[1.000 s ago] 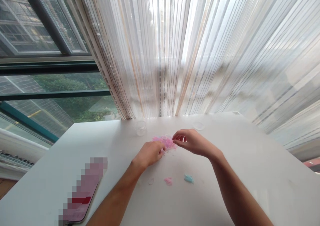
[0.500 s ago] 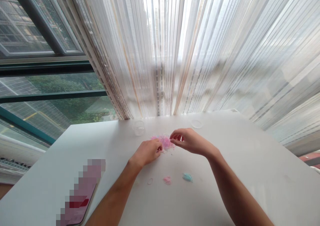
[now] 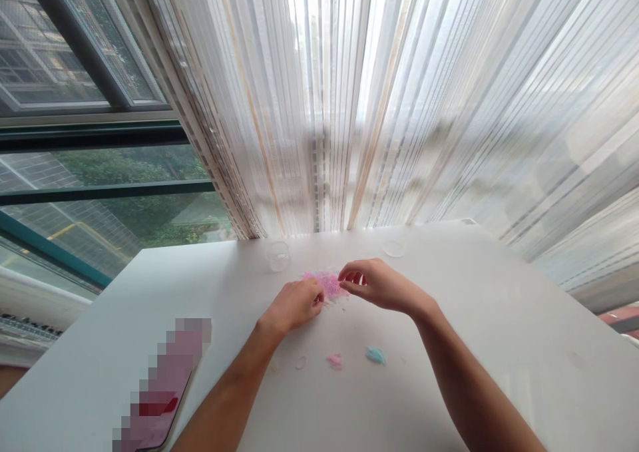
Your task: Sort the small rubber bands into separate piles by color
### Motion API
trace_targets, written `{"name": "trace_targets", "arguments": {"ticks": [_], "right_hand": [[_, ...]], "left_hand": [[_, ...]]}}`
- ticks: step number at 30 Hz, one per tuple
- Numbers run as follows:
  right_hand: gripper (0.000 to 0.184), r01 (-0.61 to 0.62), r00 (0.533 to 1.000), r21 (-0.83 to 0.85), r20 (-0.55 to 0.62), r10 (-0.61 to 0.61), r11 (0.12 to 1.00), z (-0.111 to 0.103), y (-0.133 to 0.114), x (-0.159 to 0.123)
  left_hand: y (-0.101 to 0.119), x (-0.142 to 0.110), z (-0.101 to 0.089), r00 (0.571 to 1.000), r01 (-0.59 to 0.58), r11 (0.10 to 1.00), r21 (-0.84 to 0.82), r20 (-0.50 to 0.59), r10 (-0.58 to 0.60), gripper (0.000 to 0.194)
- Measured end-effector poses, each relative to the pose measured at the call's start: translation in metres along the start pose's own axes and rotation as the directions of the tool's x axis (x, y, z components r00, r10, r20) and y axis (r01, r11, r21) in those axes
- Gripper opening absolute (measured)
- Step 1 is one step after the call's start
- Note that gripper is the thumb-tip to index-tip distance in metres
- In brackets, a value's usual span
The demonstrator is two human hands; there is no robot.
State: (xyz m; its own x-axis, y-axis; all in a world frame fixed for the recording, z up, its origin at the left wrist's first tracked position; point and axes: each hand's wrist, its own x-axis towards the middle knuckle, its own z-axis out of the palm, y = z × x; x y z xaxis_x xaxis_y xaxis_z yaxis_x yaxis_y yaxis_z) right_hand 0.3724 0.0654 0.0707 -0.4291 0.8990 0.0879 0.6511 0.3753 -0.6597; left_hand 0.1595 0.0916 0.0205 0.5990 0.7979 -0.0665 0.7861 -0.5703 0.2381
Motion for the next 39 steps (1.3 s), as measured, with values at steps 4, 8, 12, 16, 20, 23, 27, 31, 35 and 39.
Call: {"name": "trace_targets", "arguments": {"ticks": [4, 8, 12, 16, 20, 23, 27, 31, 35, 39], "right_hand": [[0.014, 0.005, 1.000, -0.009, -0.002, -0.005, 1.000, 0.002, 0.002, 0.001], [0.014, 0.000, 1.000, -0.024, 0.017, 0.000, 1.000, 0.004, 0.003, 0.002], [0.015, -0.005, 1.000, -0.026, 0.029, 0.006, 1.000, 0.005, 0.003, 0.002], [0.015, -0.009, 0.999, -0.026, 0.031, 0.009, 1.000, 0.005, 0.002, 0.002], [0.016, -0.002, 0.999, -0.023, 0.032, 0.003, 1.000, 0.004, 0.001, 0.002], [0.016, -0.002, 0.999, -0.024, 0.032, 0.003, 1.000, 0.005, 0.001, 0.002], [0.015, -0.006, 0.999, -0.031, 0.038, 0.007, 1.000, 0.005, 0.001, 0.002], [0.015, 0.002, 0.999, -0.027, 0.041, -0.001, 1.000, 0.005, -0.001, 0.001], [0.016, -0.005, 0.999, -0.029, 0.041, 0.006, 1.000, 0.005, -0.001, 0.001], [0.015, -0.002, 0.999, -0.025, 0.042, 0.003, 1.000, 0.006, 0.000, 0.002]], "left_hand": [[0.001, -0.002, -0.005, 1.000, -0.003, 1.000, -0.025, -0.007, 0.003, 0.015], [0.000, -0.002, -0.005, 1.000, 0.016, 1.000, -0.017, 0.020, -0.016, 0.015], [0.000, -0.001, 0.000, 0.998, 0.036, 0.999, 0.005, 0.044, -0.036, 0.018], [0.000, 0.001, 0.002, 0.999, 0.037, 0.999, 0.009, 0.031, -0.037, 0.019], [0.001, 0.001, 0.001, 0.999, 0.031, 0.999, 0.006, 0.024, -0.031, 0.017], [0.003, 0.000, -0.002, 0.999, 0.025, 1.000, -0.001, 0.020, -0.025, 0.016], [0.004, -0.002, -0.005, 1.000, 0.024, 1.000, -0.019, 0.007, -0.024, 0.016], [0.004, -0.001, -0.002, 0.999, 0.027, 0.999, -0.017, 0.019, -0.027, 0.016], [0.004, 0.001, 0.002, 0.999, 0.036, 0.999, -0.006, 0.012, -0.036, 0.017], [0.006, 0.002, 0.004, 1.000, 0.029, 1.000, -0.002, 0.002, -0.029, 0.017]]}}
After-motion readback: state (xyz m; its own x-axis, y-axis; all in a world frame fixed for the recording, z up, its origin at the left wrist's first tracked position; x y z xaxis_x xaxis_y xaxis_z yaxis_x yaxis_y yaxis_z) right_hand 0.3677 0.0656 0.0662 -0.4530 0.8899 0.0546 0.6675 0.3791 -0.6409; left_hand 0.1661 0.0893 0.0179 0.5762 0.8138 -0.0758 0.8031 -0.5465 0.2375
